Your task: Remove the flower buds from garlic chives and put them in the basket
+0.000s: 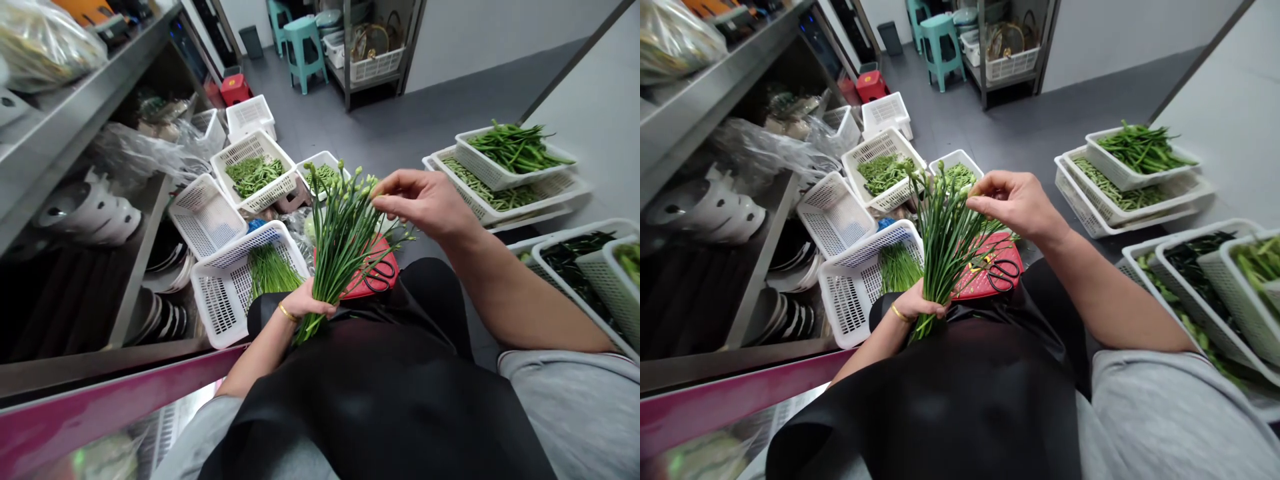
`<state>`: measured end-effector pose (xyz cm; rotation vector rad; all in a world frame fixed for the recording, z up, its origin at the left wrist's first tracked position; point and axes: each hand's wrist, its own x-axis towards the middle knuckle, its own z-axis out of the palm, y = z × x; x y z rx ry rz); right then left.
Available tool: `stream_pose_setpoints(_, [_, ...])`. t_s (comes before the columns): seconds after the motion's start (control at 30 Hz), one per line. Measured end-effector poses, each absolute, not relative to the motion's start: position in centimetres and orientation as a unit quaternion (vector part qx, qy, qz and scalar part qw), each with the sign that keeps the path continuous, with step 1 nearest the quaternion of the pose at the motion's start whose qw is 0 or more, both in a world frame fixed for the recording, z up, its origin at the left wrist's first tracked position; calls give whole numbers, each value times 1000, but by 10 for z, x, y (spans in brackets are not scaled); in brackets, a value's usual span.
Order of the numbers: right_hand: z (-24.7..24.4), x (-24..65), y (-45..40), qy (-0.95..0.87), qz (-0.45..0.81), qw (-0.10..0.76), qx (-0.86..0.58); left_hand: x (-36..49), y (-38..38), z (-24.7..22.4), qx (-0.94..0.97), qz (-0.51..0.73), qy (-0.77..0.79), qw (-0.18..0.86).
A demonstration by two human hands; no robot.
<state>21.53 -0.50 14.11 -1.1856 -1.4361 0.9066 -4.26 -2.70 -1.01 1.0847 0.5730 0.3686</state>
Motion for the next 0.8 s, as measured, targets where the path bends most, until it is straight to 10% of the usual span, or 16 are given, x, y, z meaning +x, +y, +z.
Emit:
stream_pose_setpoints(0.13, [137, 226, -13, -549, 312, 571, -525, -44, -26, -12, 506, 188, 263, 800])
stream_pose_setpoints(0.43, [104, 218, 3, -714, 373, 249, -537, -42, -26, -9, 528, 175, 296, 777])
stream_pose_setpoints(0.8, [121, 218, 8, -698, 218, 393, -558, -44, -27, -12, 496, 185, 274, 803])
